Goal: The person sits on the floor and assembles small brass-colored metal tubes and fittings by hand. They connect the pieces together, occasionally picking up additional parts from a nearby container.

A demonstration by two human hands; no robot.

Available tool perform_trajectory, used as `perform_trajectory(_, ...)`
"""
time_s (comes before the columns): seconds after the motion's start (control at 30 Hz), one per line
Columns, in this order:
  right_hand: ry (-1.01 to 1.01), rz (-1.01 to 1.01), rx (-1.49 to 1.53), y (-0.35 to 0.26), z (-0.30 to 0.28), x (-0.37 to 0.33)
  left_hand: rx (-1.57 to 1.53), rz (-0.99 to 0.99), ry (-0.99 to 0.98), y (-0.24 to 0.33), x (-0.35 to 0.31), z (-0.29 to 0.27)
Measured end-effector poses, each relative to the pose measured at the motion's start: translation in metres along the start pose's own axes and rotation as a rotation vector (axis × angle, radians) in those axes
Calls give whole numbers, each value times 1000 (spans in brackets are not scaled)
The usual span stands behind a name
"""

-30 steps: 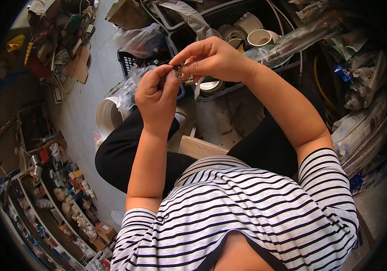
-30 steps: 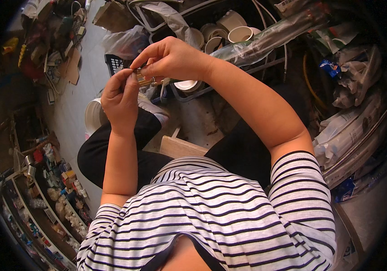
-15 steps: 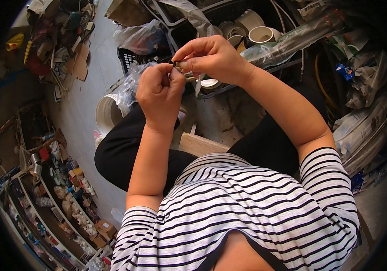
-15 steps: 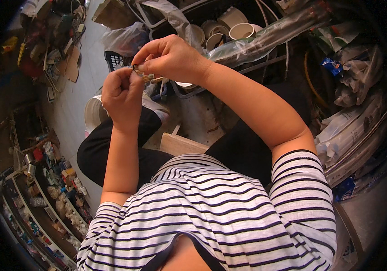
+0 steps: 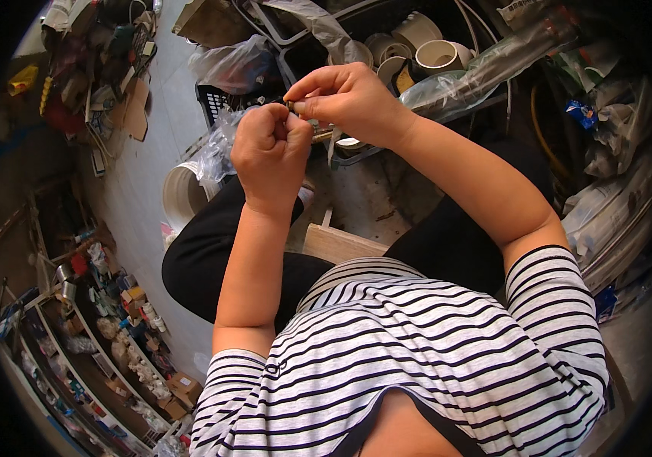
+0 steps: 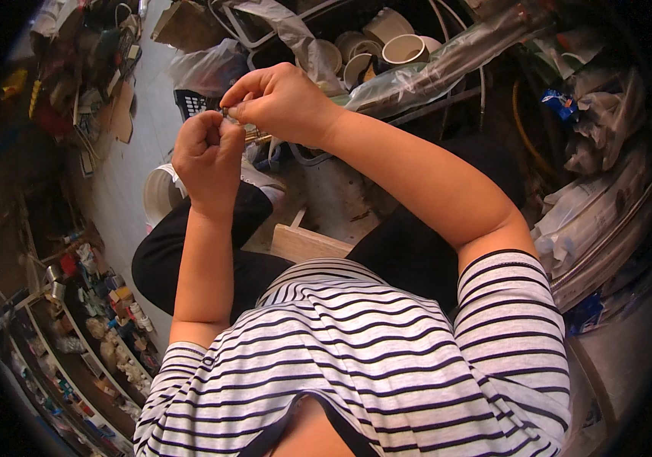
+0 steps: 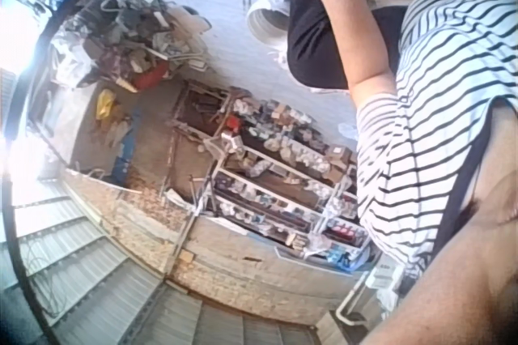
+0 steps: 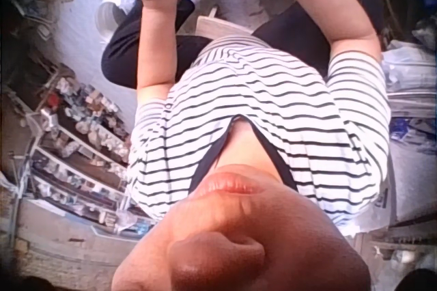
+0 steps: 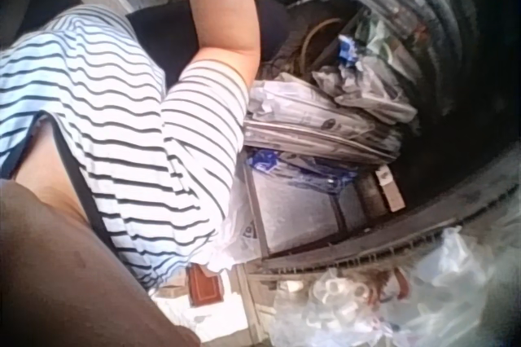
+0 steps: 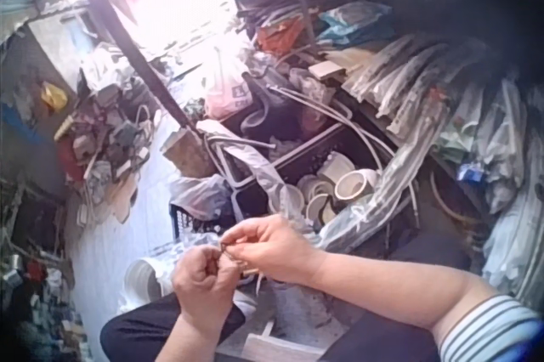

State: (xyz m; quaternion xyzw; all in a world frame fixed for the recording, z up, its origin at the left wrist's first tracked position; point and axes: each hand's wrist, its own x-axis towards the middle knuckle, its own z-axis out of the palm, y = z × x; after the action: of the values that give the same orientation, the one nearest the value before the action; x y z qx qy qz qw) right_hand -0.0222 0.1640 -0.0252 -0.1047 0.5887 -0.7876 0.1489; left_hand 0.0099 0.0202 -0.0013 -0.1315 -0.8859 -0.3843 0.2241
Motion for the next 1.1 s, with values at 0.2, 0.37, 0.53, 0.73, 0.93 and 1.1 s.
perform_trajectory(0.2,138,-30,-129,3,6,0,237,299,-88,-1,16,1)
perform_trajectory(0.37,191,-24,36,1,2,3,236,343,-117,3,23,7)
perform_trajectory(0.53,160,22,187,-7,-6,0,106,380,-131,6,26,8)
perform_trajectory(0.73,113,-3,230,-12,-6,-2,-50,248,-260,-1,32,-2)
perform_trajectory(0.93,36,59,322,-14,-11,-1,-145,152,-407,-4,46,-9)
perform_trajectory(1.1,-41,92,289,-20,-19,1,-144,243,-498,-6,62,-11)
